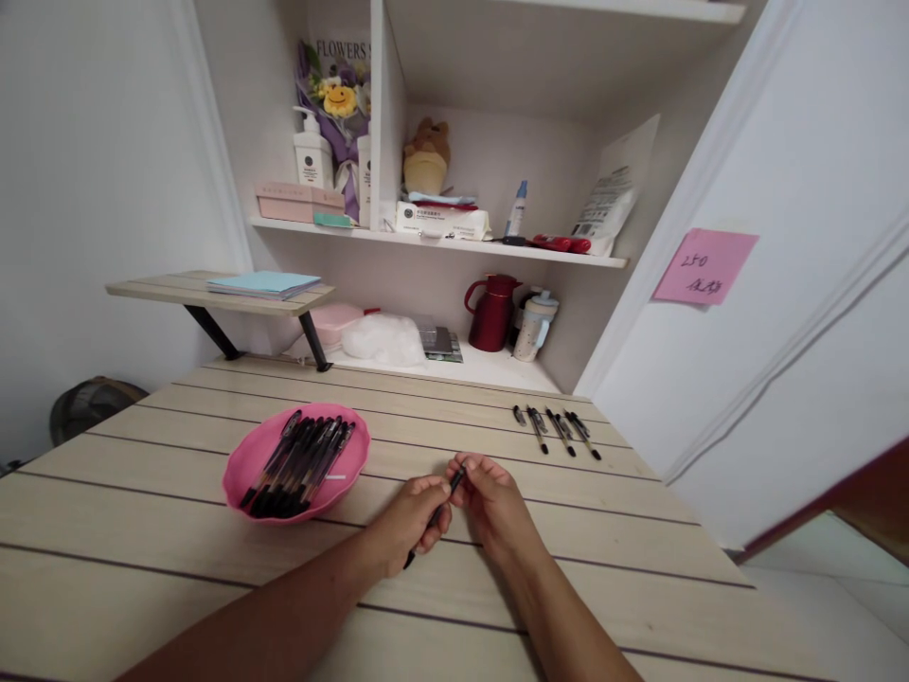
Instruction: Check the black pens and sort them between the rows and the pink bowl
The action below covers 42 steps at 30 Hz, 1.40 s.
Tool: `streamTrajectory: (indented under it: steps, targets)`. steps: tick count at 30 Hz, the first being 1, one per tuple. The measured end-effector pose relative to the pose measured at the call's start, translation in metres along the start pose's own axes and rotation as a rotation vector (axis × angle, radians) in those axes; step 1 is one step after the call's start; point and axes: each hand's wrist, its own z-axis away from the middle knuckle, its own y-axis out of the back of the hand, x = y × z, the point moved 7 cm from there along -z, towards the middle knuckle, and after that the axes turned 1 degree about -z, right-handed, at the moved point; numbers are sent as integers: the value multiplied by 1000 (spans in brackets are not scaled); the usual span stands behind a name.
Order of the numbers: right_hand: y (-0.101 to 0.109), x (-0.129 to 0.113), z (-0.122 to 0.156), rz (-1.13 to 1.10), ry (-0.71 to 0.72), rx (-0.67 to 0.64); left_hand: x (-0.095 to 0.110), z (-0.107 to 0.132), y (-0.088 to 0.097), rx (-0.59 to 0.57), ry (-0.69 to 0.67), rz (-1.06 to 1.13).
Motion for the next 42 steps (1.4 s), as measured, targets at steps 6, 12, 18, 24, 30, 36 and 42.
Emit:
streamTrajectory:
  steps: [6, 12, 18, 24, 30, 36, 42]
  targets:
    - [13, -6, -5, -94, 26, 73, 0, 0, 0, 3, 6, 5]
    - [69, -28, -21, 150, 98, 296, 1, 1, 0, 4, 21, 14]
    - [134, -63, -38, 602, 69, 499, 1, 2, 1, 10, 40, 13]
    - [149, -93, -59, 1439, 13, 536, -4, -2, 1, -1, 53, 36]
    - [136, -101, -85, 1860, 16, 531, -5, -2, 1, 7, 78, 50]
    - [129, -86, -99, 2187, -51, 461, -6, -3, 2, 4, 87, 59]
    - [132, -79, -103, 2206, -68, 443, -8, -3, 1, 4, 90, 78]
